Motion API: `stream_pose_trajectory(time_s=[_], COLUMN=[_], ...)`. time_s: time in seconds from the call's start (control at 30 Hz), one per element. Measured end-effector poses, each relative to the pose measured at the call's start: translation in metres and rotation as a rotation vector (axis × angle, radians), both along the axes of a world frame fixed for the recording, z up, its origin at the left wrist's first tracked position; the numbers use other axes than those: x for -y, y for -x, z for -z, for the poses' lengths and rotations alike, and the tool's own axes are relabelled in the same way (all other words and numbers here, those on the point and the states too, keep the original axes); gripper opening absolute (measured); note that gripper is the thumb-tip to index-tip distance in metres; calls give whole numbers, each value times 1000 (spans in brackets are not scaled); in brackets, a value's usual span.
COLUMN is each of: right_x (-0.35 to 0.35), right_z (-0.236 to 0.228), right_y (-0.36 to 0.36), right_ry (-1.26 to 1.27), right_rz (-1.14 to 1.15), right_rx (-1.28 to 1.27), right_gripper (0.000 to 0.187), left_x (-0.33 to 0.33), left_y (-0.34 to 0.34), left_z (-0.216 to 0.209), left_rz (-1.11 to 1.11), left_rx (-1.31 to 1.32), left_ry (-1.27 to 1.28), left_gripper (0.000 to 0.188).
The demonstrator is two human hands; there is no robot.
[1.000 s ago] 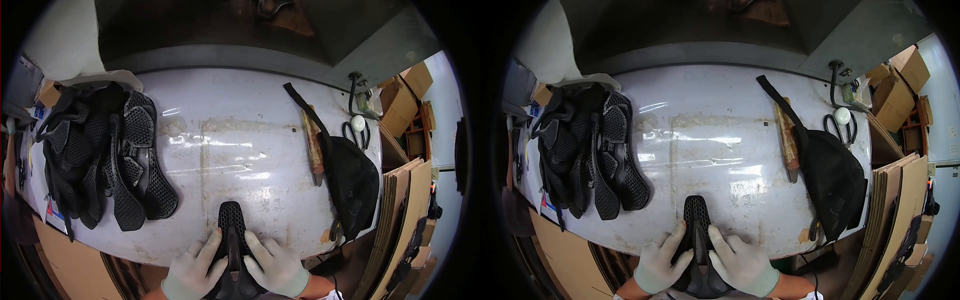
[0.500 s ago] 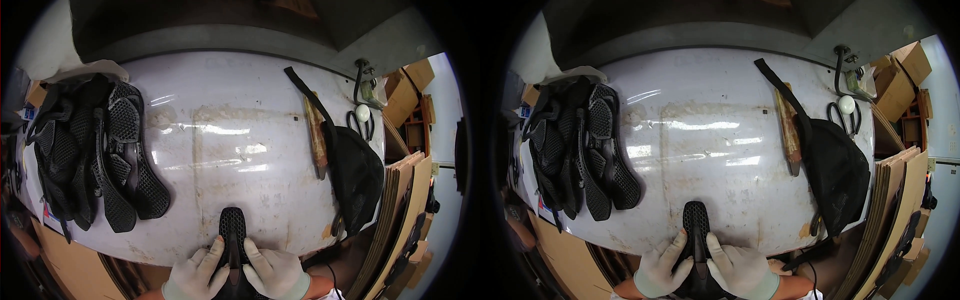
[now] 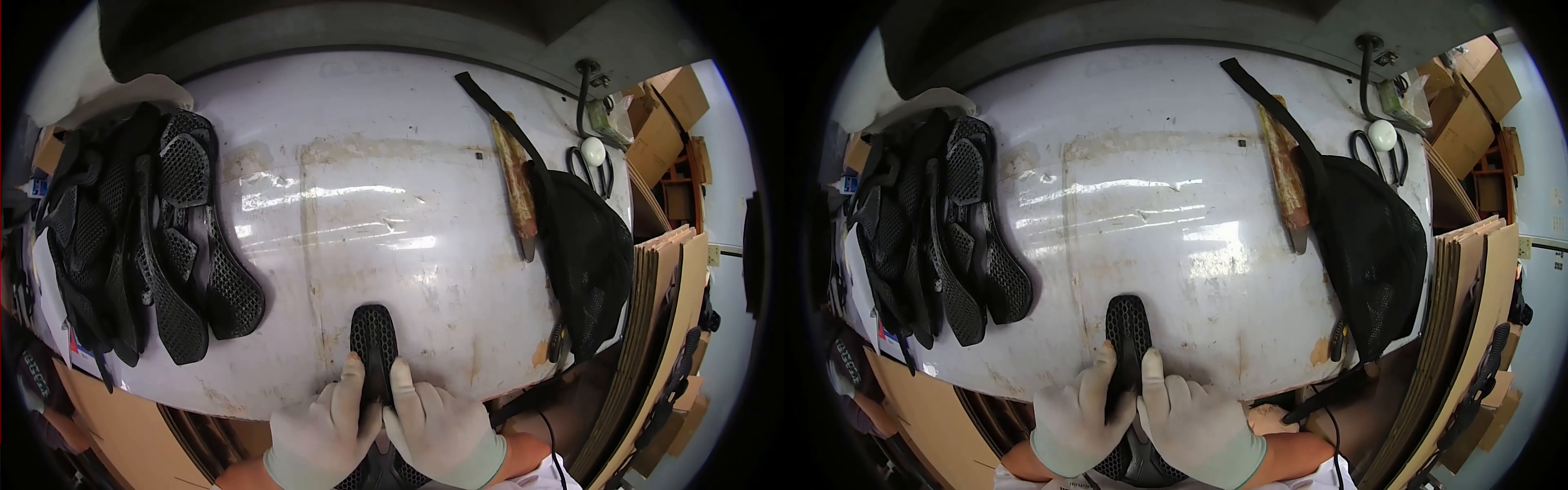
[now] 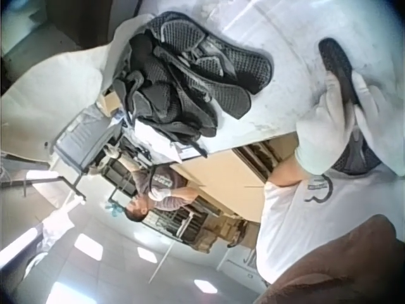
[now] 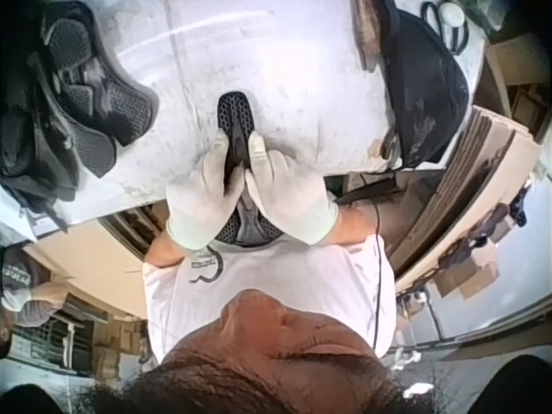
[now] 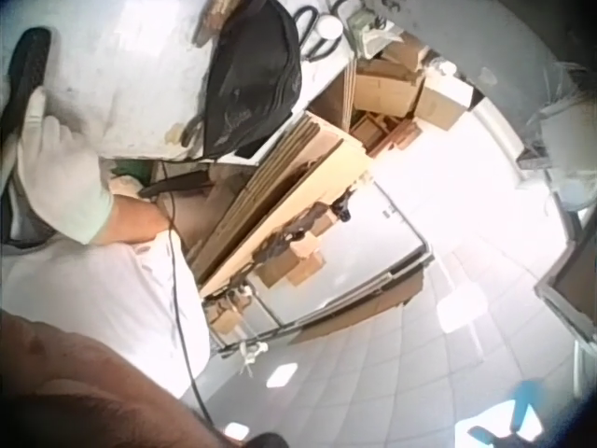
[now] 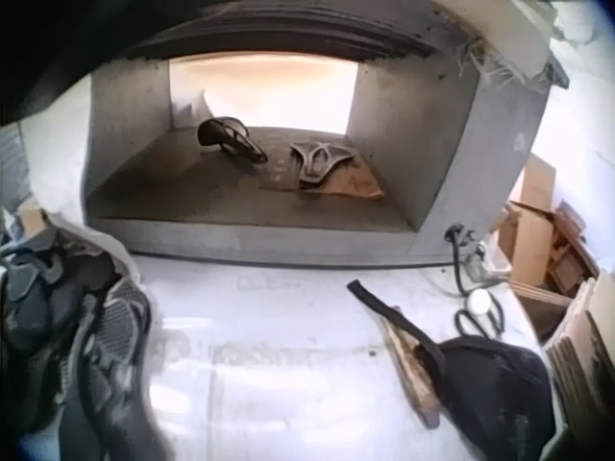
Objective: Inspecting and preparing bicycle saddle components at a manufacturing workbench.
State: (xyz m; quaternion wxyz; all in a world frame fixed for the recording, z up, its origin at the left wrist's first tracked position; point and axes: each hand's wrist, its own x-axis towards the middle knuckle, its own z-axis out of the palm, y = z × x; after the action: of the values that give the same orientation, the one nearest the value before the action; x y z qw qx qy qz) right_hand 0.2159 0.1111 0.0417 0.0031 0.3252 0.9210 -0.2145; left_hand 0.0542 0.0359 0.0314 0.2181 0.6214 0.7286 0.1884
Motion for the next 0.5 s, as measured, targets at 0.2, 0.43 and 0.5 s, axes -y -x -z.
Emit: stream_pose_trajectory(time_s=[0.2, 0.43, 0.5], right_x=[-11, -14, -15], right_z=[5, 11, 5], right_y=[-5, -17, -35], right_ry=[36, 90, 323], right_rz=[-40, 7, 34], right_rx=[-20, -173, -194], right_gripper=[60, 52, 55], left_x=[-4, -19, -17], left_y=[-1, 1, 2], left_z=[12, 3, 3], left_rz=[-86, 36, -9], left_rx=[59, -28, 23], left_ry=[-10, 165, 138], left_gripper=[76, 67, 62])
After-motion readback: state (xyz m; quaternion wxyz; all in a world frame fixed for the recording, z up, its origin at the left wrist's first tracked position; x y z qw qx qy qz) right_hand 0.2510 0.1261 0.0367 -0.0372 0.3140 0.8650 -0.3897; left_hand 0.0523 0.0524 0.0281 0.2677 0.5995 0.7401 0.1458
